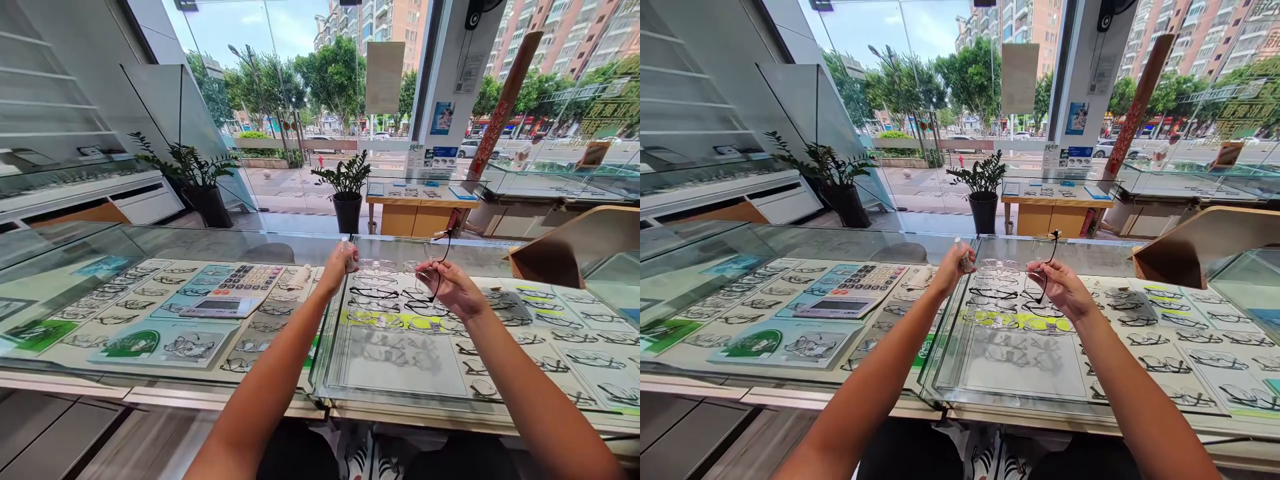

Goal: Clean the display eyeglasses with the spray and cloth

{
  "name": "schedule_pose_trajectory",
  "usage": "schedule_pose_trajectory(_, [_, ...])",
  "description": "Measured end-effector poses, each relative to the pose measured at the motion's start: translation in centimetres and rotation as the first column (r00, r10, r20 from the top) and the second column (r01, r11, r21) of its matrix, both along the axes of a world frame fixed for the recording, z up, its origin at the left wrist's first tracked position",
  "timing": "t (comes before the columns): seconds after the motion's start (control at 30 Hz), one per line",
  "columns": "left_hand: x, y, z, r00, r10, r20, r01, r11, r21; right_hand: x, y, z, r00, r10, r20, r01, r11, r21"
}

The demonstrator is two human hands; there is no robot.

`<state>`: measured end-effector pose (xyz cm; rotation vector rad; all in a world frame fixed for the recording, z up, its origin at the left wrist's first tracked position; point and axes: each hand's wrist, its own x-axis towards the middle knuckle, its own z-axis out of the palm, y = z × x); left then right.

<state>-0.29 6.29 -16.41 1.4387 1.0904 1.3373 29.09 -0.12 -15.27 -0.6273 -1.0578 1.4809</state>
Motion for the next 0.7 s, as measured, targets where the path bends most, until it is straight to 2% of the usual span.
schedule_pose_trajectory(0.17, [0.6,-0.8,-0.2,0.976,-0.159,0.147,0.17,0.983,-0.068,-0.5,0.4,-0.5,1.0,0.001,0.005,-0.001,1.0,-0.016])
schedule_pose_trajectory(0.33, [0.6,-1.1,-0.3,0.962,-0.188,0.198,0.206,0.976,-0.069,-0.9,0.6,-1.0,0.999,-0.007,0.039,0.007,1.0,-0.012])
schedule_pose_trajectory(0.43, [1.0,-1.8,0.1,0.946,-0.251,0.206,0.272,0.959,-0.08,-1.2,0.4,-0.9,0.998,-0.019,0.058,0.02,1.0,-0.001])
schedule_pose_trajectory(0.57, [1.7,-3.2,1.0,0.887,-0.37,0.278,0.404,0.911,-0.078,-2.4,-0.6,-0.6,0.992,-0.047,0.114,0.046,0.999,0.01])
schedule_pose_trajectory(0.7, [2.5,-4.3,1.6,0.882,-0.394,0.259,0.424,0.903,-0.07,-4.3,-1.9,-0.6,0.983,-0.077,0.165,0.071,0.997,0.039])
